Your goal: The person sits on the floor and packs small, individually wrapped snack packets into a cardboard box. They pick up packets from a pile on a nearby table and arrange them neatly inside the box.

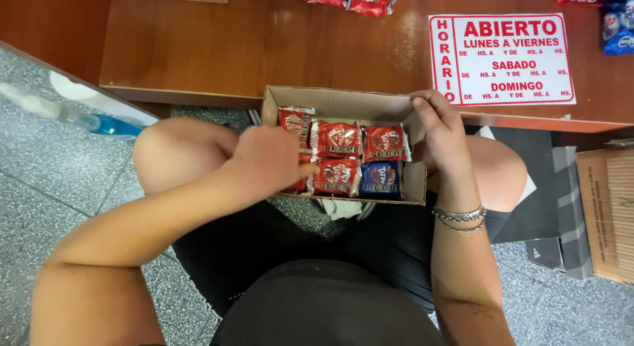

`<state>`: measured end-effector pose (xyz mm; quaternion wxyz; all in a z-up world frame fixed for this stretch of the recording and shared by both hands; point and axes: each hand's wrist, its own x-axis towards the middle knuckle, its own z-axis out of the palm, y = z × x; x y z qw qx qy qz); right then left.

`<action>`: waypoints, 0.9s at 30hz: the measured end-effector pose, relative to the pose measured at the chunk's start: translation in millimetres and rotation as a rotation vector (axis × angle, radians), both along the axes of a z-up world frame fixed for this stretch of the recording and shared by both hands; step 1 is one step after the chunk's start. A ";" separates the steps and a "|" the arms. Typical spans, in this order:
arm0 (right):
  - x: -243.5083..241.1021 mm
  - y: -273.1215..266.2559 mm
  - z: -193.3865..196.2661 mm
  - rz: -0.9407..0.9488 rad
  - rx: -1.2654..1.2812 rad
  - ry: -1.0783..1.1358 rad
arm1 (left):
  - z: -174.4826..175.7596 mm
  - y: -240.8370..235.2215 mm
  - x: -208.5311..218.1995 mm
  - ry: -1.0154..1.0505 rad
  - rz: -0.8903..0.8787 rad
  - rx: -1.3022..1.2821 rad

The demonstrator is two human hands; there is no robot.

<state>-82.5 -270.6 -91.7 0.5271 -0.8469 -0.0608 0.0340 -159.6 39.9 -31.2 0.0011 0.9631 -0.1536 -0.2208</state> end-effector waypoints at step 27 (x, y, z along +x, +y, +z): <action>0.5 4.1 5.6 0.013 0.030 -0.044 | 17.4 -52.6 19.8 0.254 -0.128 -0.122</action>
